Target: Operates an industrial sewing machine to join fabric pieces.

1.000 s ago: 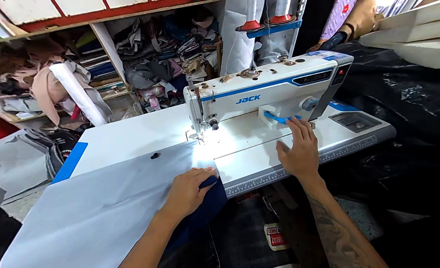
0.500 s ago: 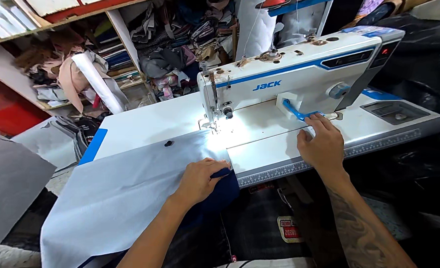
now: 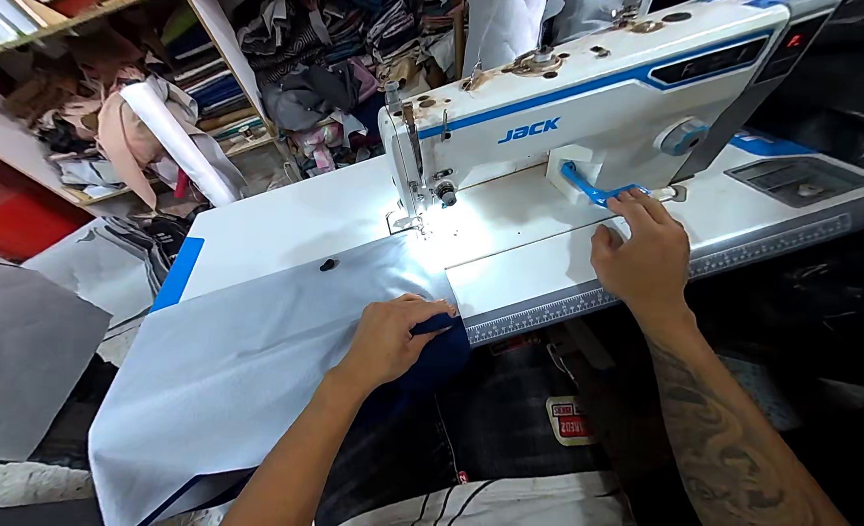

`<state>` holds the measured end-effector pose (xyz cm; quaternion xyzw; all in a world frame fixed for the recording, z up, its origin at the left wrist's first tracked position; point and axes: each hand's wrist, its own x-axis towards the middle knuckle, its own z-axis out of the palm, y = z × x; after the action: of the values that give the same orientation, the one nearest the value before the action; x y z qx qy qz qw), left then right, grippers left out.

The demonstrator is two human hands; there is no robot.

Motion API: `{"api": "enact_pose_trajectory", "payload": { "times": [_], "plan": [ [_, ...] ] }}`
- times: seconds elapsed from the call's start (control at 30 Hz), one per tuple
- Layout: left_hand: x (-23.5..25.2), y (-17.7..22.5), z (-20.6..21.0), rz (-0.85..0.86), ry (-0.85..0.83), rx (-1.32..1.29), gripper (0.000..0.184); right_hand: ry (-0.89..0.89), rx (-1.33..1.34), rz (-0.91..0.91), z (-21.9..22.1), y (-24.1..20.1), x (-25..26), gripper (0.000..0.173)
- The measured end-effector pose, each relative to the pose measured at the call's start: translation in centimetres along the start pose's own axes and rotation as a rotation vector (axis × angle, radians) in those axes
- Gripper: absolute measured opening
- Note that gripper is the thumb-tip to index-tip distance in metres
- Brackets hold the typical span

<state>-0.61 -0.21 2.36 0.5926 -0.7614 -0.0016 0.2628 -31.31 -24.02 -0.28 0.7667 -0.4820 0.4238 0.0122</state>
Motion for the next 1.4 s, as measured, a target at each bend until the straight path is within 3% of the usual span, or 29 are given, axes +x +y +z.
{"api": "enact_pose_trajectory", "payload": {
  "times": [0.1,0.2,0.37,0.47,0.57,0.7,0.8,0.93,1.13,1.27,1.4],
  "plan": [
    [-0.1,0.1,0.2,-0.006,0.021,-0.017,0.021,0.034,0.010,-0.020,-0.3,-0.4,-0.3,0.046],
    [0.0,0.0,0.3,-0.029,0.026,-0.025,0.021,0.024,0.143,-0.180,-1.4,-3.1,-2.7,0.070],
    [0.7,-0.9,0.0,-0.087,-0.003,-0.054,0.022,-0.183,0.391,-0.578,1.1,-10.4,-10.0,0.053],
    [1.6,-1.0,-0.7,-0.219,-0.033,-0.186,0.019,-0.295,0.309,-0.664,1.9,-12.3,-11.7,0.062],
    [2.2,-1.1,-1.1,-0.339,0.008,-0.413,0.015,-0.202,0.323,-0.650,2.6,-12.6,-11.6,0.048],
    [1.9,-1.1,-1.3,-0.385,0.222,-0.571,0.012,-0.146,0.385,-0.674,2.8,-12.4,-11.7,0.040],
    [1.3,-1.0,-1.3,-0.408,0.371,-0.561,0.014,-0.119,0.507,-0.654,2.8,-12.4,-12.1,0.031],
    [1.5,-0.4,-1.8,-0.364,0.464,-0.400,0.016,-0.076,0.693,-0.605,2.8,-12.5,-11.8,0.031],
    [2.9,0.7,-4.1,-0.313,0.376,-0.122,0.016,-0.078,0.811,-0.532,2.6,-12.1,-11.7,0.029],
    [2.5,1.1,-2.9,-0.142,0.207,0.020,0.016,-0.106,0.772,-0.532,2.9,-12.5,-12.4,0.027],
    [1.7,0.7,-1.1,-0.114,0.135,-0.022,0.016,-0.088,0.751,-0.509,3.1,-12.9,-12.4,0.026]
  ]
}}
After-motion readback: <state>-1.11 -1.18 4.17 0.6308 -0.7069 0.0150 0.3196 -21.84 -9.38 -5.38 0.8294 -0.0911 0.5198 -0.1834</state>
